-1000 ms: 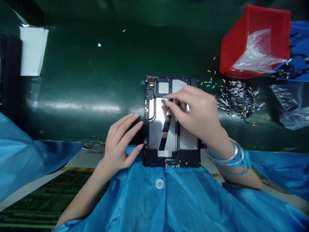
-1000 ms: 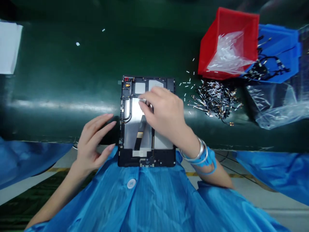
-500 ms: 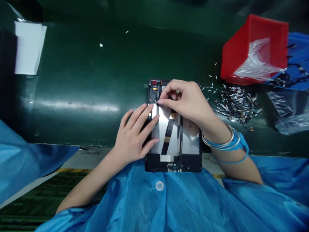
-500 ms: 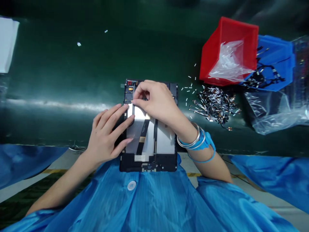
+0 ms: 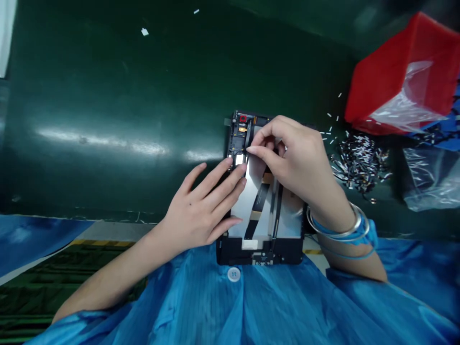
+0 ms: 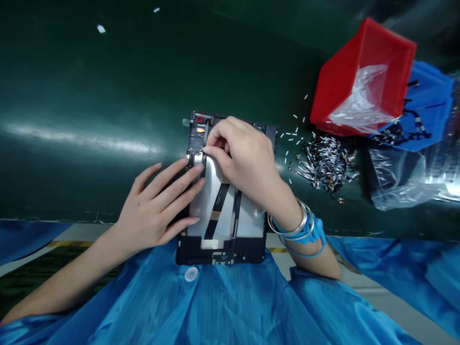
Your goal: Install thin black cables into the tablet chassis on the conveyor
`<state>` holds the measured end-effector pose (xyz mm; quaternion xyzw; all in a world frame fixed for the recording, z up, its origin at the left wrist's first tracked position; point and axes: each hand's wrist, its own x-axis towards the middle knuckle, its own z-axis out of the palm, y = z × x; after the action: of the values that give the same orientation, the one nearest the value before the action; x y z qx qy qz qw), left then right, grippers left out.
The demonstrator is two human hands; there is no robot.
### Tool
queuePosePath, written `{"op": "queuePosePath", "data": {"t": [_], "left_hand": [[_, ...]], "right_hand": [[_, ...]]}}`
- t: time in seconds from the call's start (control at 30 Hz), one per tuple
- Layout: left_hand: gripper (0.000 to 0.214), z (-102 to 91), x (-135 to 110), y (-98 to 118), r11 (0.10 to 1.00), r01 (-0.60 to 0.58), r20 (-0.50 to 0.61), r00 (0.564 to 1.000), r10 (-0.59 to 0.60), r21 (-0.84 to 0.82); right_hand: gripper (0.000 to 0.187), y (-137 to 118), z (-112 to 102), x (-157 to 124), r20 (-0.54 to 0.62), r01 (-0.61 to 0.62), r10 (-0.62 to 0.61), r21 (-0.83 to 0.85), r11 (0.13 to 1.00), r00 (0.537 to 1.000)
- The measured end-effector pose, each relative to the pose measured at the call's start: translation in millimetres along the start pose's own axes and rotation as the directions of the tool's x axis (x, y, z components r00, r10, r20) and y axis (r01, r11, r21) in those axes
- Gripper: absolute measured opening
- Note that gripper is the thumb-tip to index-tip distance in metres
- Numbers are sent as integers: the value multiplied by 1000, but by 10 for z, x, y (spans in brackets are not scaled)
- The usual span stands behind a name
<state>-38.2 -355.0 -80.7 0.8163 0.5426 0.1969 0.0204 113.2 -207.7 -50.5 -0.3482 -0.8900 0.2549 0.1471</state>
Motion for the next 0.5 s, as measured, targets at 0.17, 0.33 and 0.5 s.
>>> {"op": "queuePosePath", "data": {"t": [0.17,0.33,0.5], "left_hand": [[50,-4,39,-43,998,-64,47,997,65,-29],[48,-17,55,-54,997,-70,43,997,71,-23],[48,8,160,-32,1000,-19,21,1000,19,19]], "right_hand": [[17,18,26,15,13,1,0,-33,999,1000],[15,12,47,6,6,16,-16,-62,998,1000],[9,-45,-24,-67,-110,12,-20,-71,997,994]]}}
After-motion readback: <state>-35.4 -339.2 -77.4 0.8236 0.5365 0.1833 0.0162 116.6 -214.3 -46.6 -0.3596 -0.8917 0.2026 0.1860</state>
